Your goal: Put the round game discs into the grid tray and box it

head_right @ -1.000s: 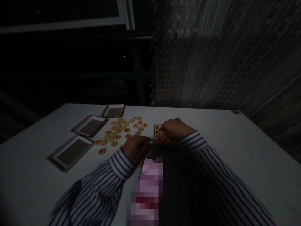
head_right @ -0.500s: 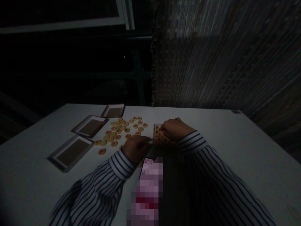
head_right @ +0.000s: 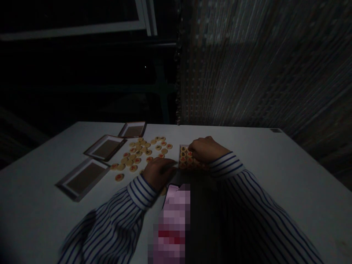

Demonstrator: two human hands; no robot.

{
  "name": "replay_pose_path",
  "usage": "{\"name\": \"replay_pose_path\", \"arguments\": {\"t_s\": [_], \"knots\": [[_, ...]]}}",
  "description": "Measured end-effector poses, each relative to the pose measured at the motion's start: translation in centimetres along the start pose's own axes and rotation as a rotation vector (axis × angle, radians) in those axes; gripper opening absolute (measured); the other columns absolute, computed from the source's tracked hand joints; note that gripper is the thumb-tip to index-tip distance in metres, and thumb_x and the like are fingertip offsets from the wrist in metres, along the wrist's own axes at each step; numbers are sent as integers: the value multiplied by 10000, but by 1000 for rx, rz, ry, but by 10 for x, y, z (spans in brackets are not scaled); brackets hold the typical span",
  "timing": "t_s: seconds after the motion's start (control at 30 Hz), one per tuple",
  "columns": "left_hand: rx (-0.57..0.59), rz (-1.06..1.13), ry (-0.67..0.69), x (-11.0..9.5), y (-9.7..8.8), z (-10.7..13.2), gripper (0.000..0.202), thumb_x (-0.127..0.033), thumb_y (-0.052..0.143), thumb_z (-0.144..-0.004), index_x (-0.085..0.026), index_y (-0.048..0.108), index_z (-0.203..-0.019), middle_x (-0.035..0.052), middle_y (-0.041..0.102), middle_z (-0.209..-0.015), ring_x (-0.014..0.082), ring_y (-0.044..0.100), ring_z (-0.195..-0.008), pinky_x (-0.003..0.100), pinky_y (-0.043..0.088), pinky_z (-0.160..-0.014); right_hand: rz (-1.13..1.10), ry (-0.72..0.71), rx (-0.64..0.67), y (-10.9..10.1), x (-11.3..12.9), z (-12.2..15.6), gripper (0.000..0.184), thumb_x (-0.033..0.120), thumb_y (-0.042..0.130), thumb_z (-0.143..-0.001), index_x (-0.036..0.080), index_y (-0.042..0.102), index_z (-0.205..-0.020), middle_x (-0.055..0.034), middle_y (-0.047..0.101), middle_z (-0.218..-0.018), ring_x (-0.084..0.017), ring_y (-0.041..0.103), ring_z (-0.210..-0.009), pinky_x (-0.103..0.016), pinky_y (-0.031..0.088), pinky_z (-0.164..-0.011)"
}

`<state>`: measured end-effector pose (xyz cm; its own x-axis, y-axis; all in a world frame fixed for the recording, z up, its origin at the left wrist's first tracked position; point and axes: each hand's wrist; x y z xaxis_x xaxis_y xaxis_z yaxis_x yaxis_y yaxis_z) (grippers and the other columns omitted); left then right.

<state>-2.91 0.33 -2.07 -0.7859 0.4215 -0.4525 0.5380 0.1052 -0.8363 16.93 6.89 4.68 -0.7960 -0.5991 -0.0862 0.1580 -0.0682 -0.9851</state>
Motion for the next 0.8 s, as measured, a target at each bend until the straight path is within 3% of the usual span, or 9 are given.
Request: {"name": "replay_pose_path", "arguments": {"t_s": [0.2,0.4,0.57,0.8], "knots": [[-52,5,-3,1,-1,0,231,-275,546,-783,-194,653,-971,43,687,-969,210,592,-926,371,435,-853,-1,30,-59,-6,-3,3,307,250,434,-792,215,654,-1004,-74,672,-988,-227,592,-927,-337,377,-780],[-120,8,-13,6,-3,0,222,-286,558,-778,-193,657,-954,55,690,-934,207,599,-917,370,448,-846,40,36,-261,-21,-4,11,366,265,373,-838,153,621,-1083,-106,644,-1068,-229,566,-994,-339,371,-839],[-191,110,-58,10,-6,-3,214,-286,563,-771,-188,660,-935,61,690,-923,190,614,-895,353,472,-841,31,31,-350,-33,2,19,357,238,367,-846,155,624,-1081,-98,643,-1071,-224,558,-998,-335,365,-850],[-298,164,-138,7,-36,-25,255,-350,551,-768,-178,665,-917,64,686,-943,189,614,-911,352,462,-862,36,20,-451,-40,7,25,340,222,359,-854,158,630,-1049,-93,658,-1021,-219,570,-959,-332,380,-812]]}}
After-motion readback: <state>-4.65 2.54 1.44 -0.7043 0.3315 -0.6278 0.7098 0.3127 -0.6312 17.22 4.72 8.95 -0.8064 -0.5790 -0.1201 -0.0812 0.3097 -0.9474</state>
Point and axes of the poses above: each hand's wrist, its own z-axis away from the middle knuckle, its own y-axis out of the palm, x = y × z
